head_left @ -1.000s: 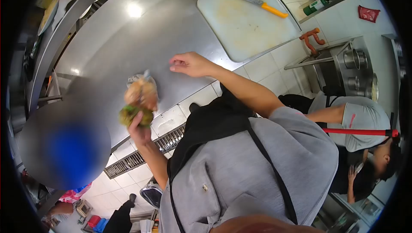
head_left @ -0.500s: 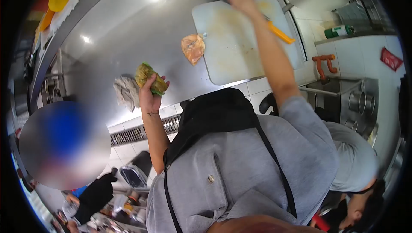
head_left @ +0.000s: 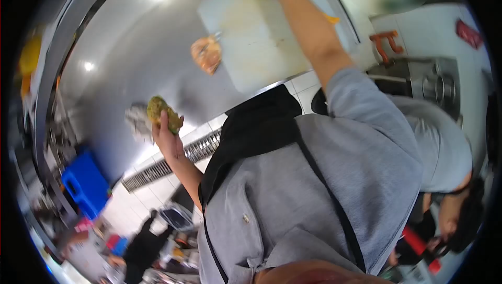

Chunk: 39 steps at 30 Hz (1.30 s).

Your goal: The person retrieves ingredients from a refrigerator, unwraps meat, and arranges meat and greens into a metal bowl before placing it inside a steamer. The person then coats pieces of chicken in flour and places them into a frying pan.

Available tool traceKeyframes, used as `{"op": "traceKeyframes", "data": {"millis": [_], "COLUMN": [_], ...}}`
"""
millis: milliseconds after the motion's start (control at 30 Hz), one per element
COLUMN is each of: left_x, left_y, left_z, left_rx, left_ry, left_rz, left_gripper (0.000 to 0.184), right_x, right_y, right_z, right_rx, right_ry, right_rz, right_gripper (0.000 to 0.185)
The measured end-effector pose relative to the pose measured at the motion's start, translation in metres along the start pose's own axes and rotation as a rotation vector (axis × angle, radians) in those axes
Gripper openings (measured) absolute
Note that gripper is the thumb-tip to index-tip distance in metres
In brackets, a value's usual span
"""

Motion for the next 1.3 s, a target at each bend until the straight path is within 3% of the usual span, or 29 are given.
{"op": "traceKeyframes", "data": {"millis": [33,100,300,367,433,500,567,633,667,700,733,800,833,867,900,933,967,1000,1067,1133,1200,1267,1300], "left_x": [0.003,0.014,0.054,0.049,0.059,0.066,0.069,0.059,0.053,0.049,0.043,0.02,0.017,0.004,-0.004,-0.011,-0.015,-0.022,-0.035,-0.061,-0.073,-0.077,-0.079], "left_y": [-0.003,-0.007,-0.009,-0.023,-0.021,-0.012,0.0,0.013,0.018,0.023,0.029,0.018,0.024,0.022,0.02,0.022,0.024,0.024,0.037,0.06,0.071,0.072,0.067], "left_z": [-0.009,-0.019,-0.033,-0.043,-0.038,-0.026,-0.02,-0.005,0.001,0.004,0.006,0.006,0.012,0.015,0.02,0.026,0.035,0.047,0.074,0.115,0.152,0.193,0.216], "left_rx": [-0.006,0.002,0.049,0.384,0.439,0.9,0.944,0.927,0.962,1.002,1.065,1.017,1.004,0.991,0.961,0.937,0.901,0.892,0.879,0.842,0.81,0.75,0.711], "left_ry": [0.006,0.103,0.179,0.108,0.066,-0.109,-0.164,-0.164,-0.199,-0.261,-0.285,-0.277,-0.292,-0.368,-0.398,-0.463,-0.505,-0.5,-0.597,-0.744,-0.81,-0.842,-0.853], "left_rz": [-0.01,0.002,-0.099,-0.281,-0.354,-0.522,-0.556,-0.591,-0.66,-0.712,-0.775,-0.701,-0.684,-0.641,-0.589,-0.613,-0.589,-0.538,-0.506,-0.416,-0.355,-0.322,-0.309], "left_gripper": [0.038,0.038,0.04,0.043,0.044,0.044,0.045,0.046,0.046,0.046,0.045,0.048,0.049,0.05,0.05,0.05,0.05,0.05,0.049,0.043,0.04,0.037,0.035], "right_x": [-0.01,-0.051,-0.127,-0.119,-0.099,-0.069,-0.026,0.018,0.031,0.025,0.055,0.082,0.137,0.126,0.134,0.1,0.111,0.106,0.071,0.012,-0.042,-0.065,-0.091], "right_y": [-0.014,-0.011,-0.039,-0.043,-0.036,-0.023,-0.022,-0.038,-0.043,-0.017,-0.046,-0.066,-0.141,-0.126,-0.126,-0.071,-0.074,-0.07,-0.016,0.073,0.152,0.135,0.161], "right_z": [-0.01,-0.005,0.033,0.044,0.051,0.048,0.045,0.015,0.009,0.017,-0.005,-0.028,-0.058,-0.057,-0.062,-0.038,-0.048,-0.055,-0.05,-0.033,-0.027,-0.076,-0.081], "right_rx": [-0.132,0.081,0.218,0.221,0.149,0.129,0.105,-0.259,-0.264,-0.354,-0.416,-0.708,-0.798,-0.76,-0.697,-0.576,-0.6,-0.685,-0.807,-0.807,-0.644,-0.435,-0.346], "right_ry": [-0.013,-0.052,0.009,0.001,-0.08,-0.08,-0.077,0.037,-0.024,0.042,0.055,0.089,0.123,0.18,0.153,0.088,0.075,-0.065,-0.229,-0.383,0.052,-0.069,0.077], "right_rz": [0.012,0.104,-0.116,-0.093,-0.112,-0.046,0.022,0.142,0.326,0.277,0.214,0.308,0.497,0.481,0.371,0.179,0.153,0.285,0.349,0.411,0.369,0.693,0.638], "right_gripper": [0.033,0.024,0.02,0.021,0.021,0.022,0.023,0.026,0.026,0.029,0.029,0.034,0.039,0.029,0.026,0.025,0.025,0.023,0.025,0.031,0.032,0.033,0.034]}}
Point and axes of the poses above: each hand's wrist, its own x-axis towards the middle knuckle, its own z-axis out of the back of the hand, y = z × x, the point moved 1 cm from there along x, towards the middle knuckle, and after that the axes turned 12 degrees about x, right-handed, at the moved point
